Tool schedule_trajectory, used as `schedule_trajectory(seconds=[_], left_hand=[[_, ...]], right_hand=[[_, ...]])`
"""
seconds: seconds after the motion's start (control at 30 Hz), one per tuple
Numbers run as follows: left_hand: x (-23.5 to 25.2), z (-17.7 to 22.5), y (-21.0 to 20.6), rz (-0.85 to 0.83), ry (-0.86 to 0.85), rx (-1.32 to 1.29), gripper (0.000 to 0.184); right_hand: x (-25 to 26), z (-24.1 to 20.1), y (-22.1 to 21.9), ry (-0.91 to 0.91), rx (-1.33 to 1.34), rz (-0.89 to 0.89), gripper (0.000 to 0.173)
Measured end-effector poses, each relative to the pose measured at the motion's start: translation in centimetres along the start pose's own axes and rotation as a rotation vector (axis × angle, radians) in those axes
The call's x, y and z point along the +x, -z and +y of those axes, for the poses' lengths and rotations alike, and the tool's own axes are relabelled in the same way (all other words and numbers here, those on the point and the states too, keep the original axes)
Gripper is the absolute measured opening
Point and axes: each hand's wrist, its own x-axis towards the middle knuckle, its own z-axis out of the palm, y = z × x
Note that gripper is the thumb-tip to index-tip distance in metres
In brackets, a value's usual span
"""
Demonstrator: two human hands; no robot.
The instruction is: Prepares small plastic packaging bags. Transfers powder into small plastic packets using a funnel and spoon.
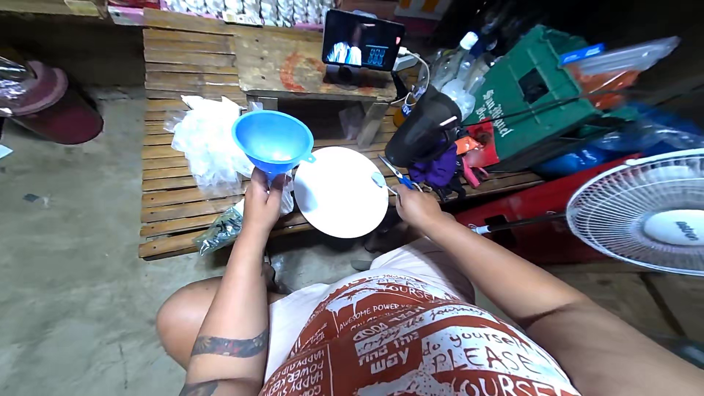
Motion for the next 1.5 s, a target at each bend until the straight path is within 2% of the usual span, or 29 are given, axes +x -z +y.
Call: schedule_trajectory(seconds=[0.13,0.33,0.43,0.53,0.67,0.8,0.9,1.0,1.17,1.33,1.4,1.5], left_hand=[[0.0,0.1,0.3,0.008,0.013,0.012,0.04],[0.0,0.4,0.1,0.005,0.027,0.016,0.038],[0.0,0.2,0.1,0.013,0.02,0.012,0.038],[-0.1,-0.1,0.1,0.013,-0.003,0.003,0.039],[-0.1,0.1,0.1,0.002,0.016,0.018,0.039],[-0.1,0.3,0.0,0.002,0.006,0.02,0.039],[0.0,0.3,0.0,-0.002,0.0,0.013,0.038],[-0.1,0.1,0.1,-0.002,0.006,0.01,0.04],[0.0,-0.1,0.0,-0.005,-0.006,0.003,0.039],[0.0,-0.3,0.1,-0.004,-0.005,0.004,0.04],[0.0,-0.4,0.1,-0.01,-0.009,0.0,0.039],[0.0,-0.1,0.0,-0.006,-0.008,0.008,0.039]], right_hand=[[-1.0,-1.3,-0.2,0.074,-0.068,-0.073,0.037],[0.0,-1.6,-0.1,0.047,-0.109,0.001,0.035],[-0.7,-2.3,-0.6,0.077,-0.133,-0.04,0.034],[-0.8,-2.6,-0.1,0.063,-0.108,-0.079,0.037],[-0.1,-2.2,0.2,0.004,-0.093,-0.024,0.036],[-0.5,-3.2,-0.2,-0.018,-0.092,-0.112,0.038],[-0.4,-3.3,0.2,-0.022,0.026,-0.155,0.039],[1.0,-1.8,0.6,0.003,0.222,-0.102,0.036],[1.8,-1.4,1.3,-0.053,0.082,-0.044,0.04],[-0.5,-1.7,-1.6,0.028,-0.017,-0.069,0.041],[-2.0,-2.2,-1.7,0.07,0.014,-0.133,0.042],[-2.3,-1.6,-1.8,0.152,0.103,-0.073,0.04]])
